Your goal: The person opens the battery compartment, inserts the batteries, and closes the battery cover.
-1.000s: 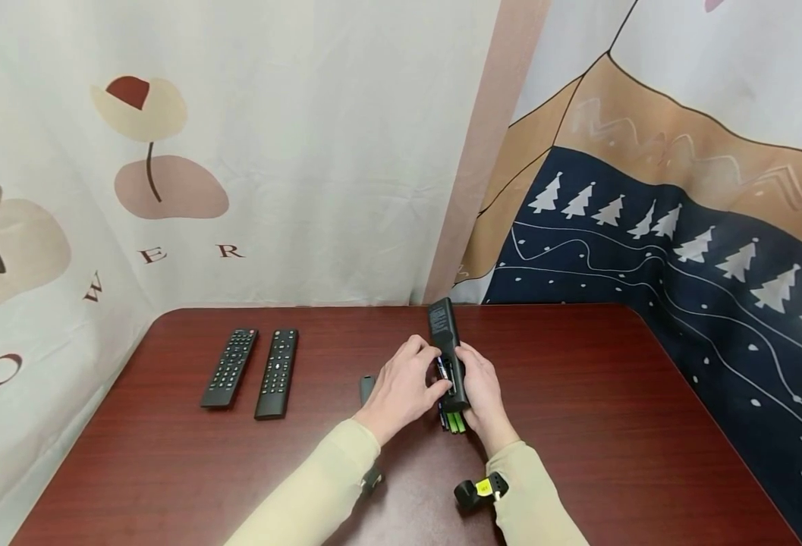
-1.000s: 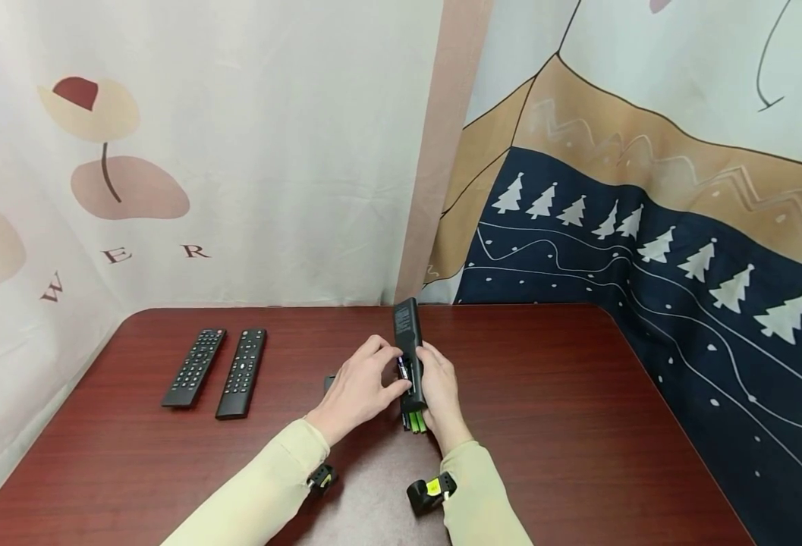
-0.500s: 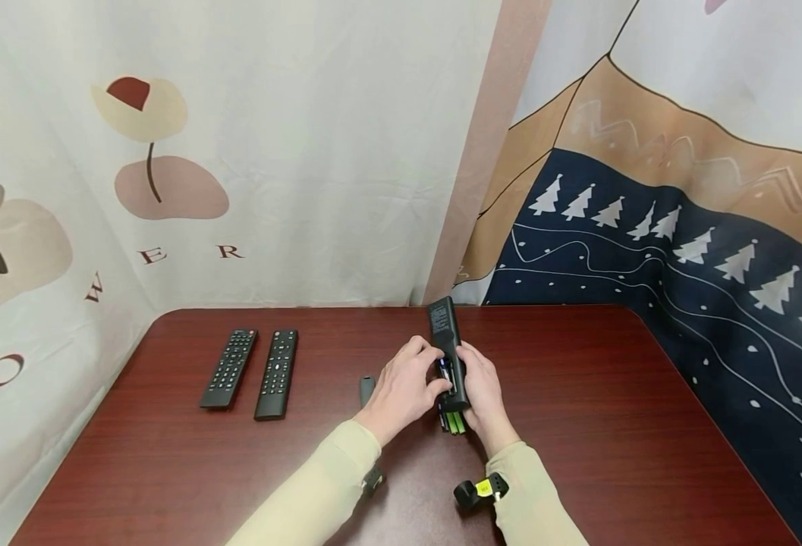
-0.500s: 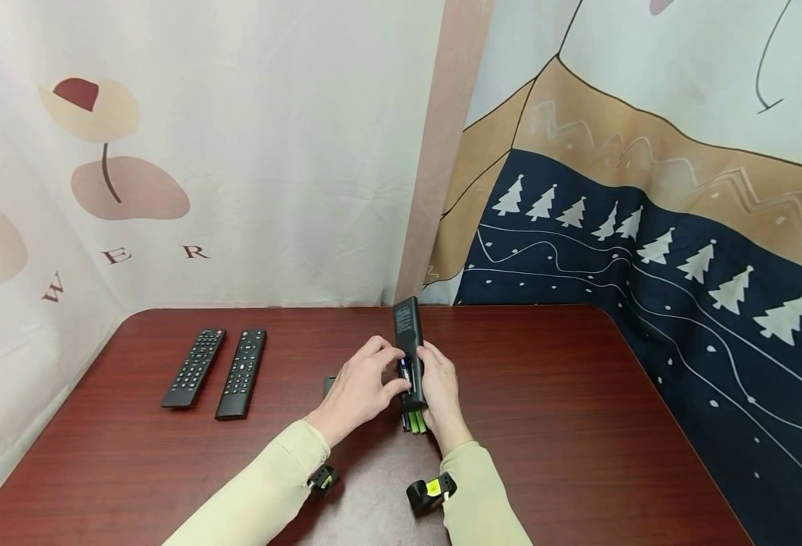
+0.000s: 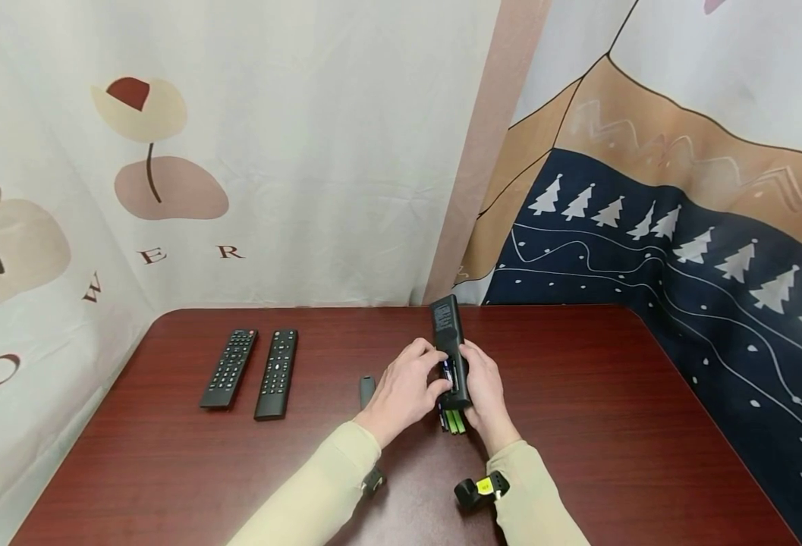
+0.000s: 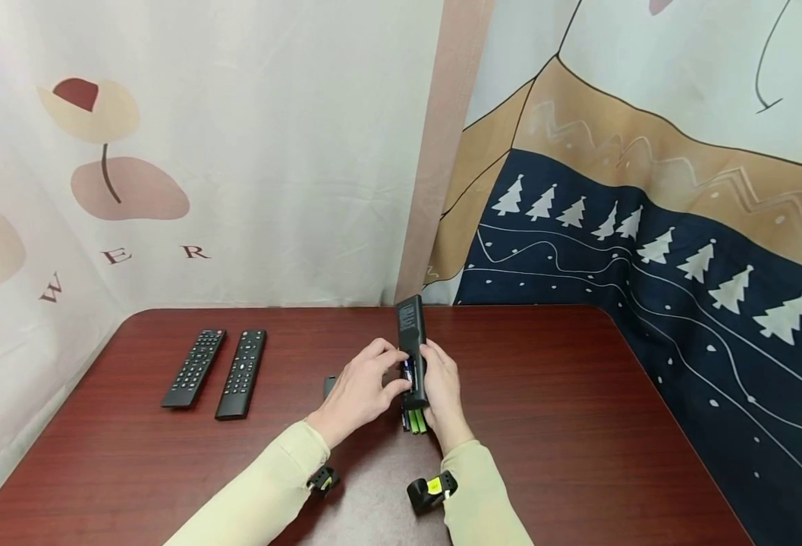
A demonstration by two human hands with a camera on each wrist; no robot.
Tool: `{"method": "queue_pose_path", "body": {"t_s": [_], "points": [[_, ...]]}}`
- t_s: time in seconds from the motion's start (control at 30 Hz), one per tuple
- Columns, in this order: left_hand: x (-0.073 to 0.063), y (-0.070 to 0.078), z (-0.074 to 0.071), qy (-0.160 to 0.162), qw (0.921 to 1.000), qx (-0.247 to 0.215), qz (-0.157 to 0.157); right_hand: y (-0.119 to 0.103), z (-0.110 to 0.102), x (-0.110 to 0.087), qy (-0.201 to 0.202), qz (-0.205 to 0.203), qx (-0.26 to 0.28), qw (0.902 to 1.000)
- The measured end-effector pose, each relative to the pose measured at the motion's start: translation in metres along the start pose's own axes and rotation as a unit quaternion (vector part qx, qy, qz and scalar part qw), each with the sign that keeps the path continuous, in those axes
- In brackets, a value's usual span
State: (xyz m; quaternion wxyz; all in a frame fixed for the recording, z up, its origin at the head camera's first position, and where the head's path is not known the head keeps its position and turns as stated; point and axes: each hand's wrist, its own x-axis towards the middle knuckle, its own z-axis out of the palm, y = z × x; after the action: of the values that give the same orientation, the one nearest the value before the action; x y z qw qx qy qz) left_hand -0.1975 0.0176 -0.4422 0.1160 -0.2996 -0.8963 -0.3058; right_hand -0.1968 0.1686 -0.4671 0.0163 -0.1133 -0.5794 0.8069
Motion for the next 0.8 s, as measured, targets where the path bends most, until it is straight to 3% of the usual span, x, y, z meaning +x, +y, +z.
{"method": "queue_pose_path", "body": {"t_s": [0.33,0.8], "points": [[-0.0017,-0.0011,0.0008,-0.034,0.9989,-0.029,0.011,-0.0018,-0.003,0.001,0.004,-0.015,0.009,0.9998],[-0.0071,0.003,0.0054,-0.032,0.9988,-0.029,0.022,-0.005,-0.0028,-0.0026,0.008,-0.004,0.028,0.9996]]}}
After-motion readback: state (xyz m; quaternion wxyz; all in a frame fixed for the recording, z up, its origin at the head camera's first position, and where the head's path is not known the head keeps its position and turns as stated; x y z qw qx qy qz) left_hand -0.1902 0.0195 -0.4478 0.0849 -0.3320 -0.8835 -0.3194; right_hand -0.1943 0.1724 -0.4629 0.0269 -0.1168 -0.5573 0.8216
